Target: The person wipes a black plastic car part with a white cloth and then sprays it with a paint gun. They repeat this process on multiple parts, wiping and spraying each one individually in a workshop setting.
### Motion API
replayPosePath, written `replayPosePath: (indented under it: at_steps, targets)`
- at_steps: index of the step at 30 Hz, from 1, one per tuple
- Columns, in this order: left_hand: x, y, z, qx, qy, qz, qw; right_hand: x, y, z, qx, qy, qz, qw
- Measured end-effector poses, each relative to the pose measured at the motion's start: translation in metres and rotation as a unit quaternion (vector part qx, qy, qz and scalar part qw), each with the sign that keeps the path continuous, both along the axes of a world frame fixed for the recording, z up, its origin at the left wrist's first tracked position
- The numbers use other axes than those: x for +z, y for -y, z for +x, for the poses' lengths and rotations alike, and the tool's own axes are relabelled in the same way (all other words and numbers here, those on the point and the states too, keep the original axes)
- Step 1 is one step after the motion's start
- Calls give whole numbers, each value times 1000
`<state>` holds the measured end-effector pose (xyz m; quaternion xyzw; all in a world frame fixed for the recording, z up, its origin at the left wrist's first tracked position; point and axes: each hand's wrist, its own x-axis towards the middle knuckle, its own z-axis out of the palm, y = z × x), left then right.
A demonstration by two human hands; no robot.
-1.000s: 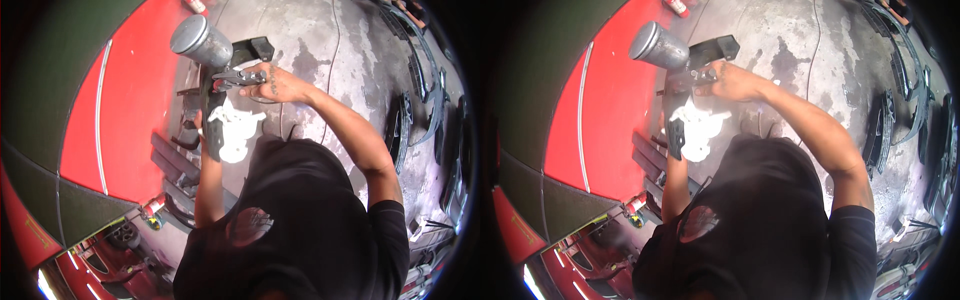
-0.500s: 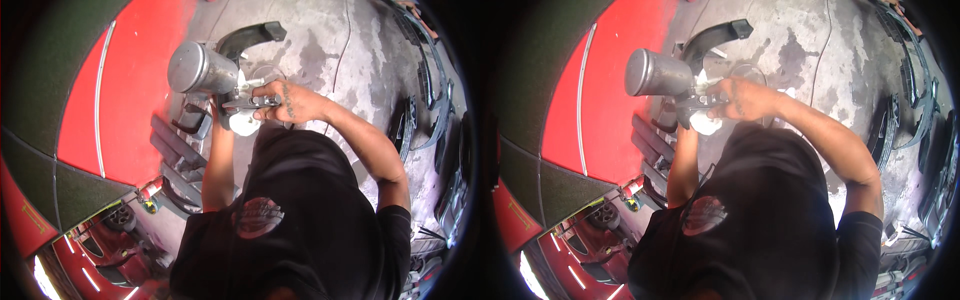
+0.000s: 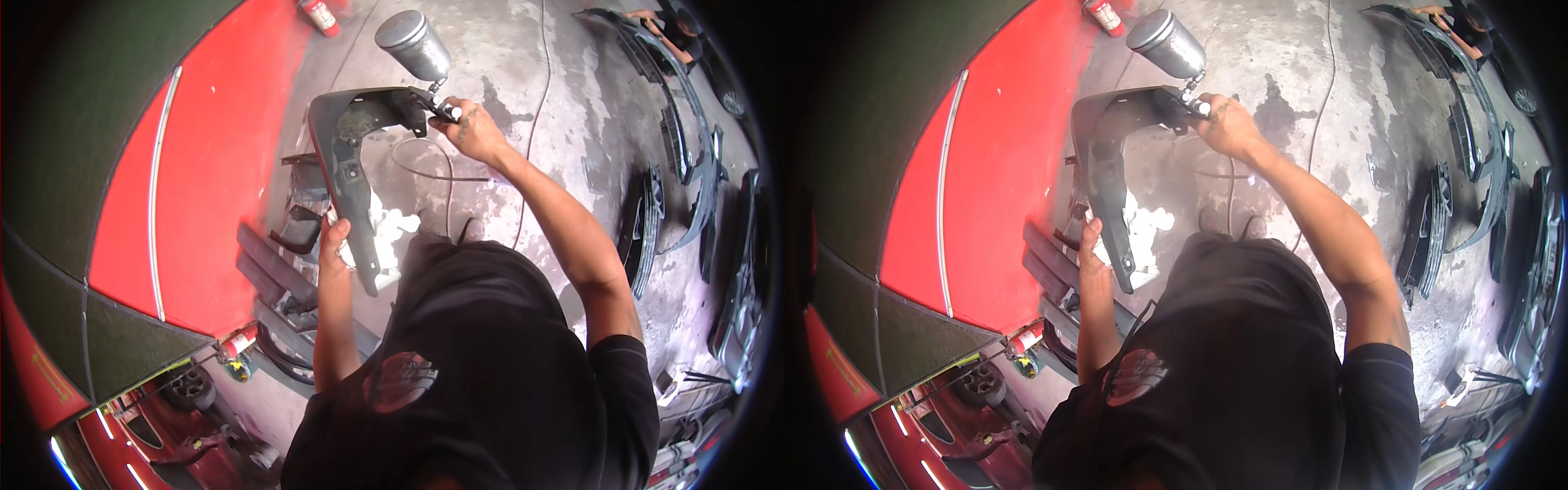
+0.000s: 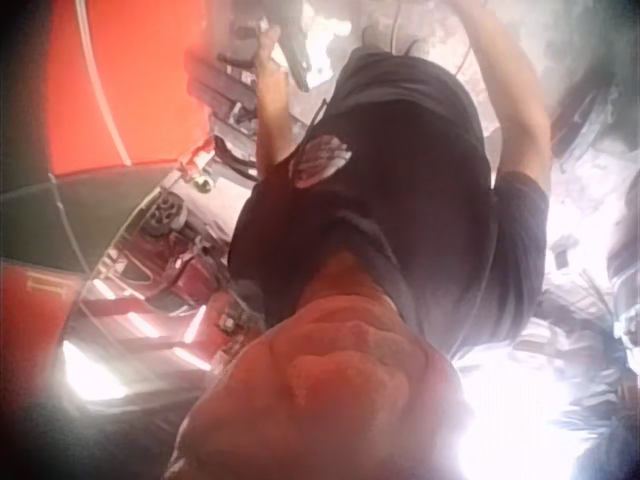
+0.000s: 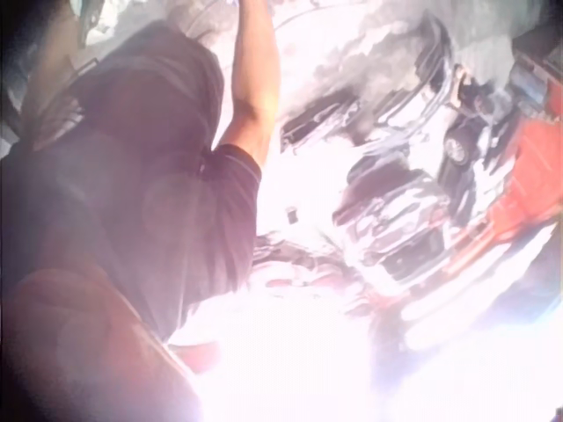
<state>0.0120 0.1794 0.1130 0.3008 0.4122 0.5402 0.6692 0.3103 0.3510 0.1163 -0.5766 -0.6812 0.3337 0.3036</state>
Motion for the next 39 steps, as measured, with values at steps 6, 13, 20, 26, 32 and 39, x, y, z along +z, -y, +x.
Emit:
replayPosePath:
  at_steps: [6, 13, 20, 26, 32, 39]
  targets:
    - [45, 1, 20, -2, -80, 6, 997, 8, -3, -1, 12, 6, -28, 1000]
    - [73, -8, 42, -16, -177, -20, 984, 38, -4, -16, 80, -47, -48, 995]
    - [81, -12, 52, -16, -206, -13, 978, 52, -8, -28, 79, -49, -30, 995]
    - [87, -17, 60, -1, -187, -10, 982, 39, -12, -36, 79, -17, 41, 996]
    - [81, -12, 54, -10, -232, 41, 972, 28, -18, -18, 76, 32, 5, 997]
    - [76, 1, 37, 30, -241, 33, 970, 34, -27, -11, 49, -12, -35, 998]
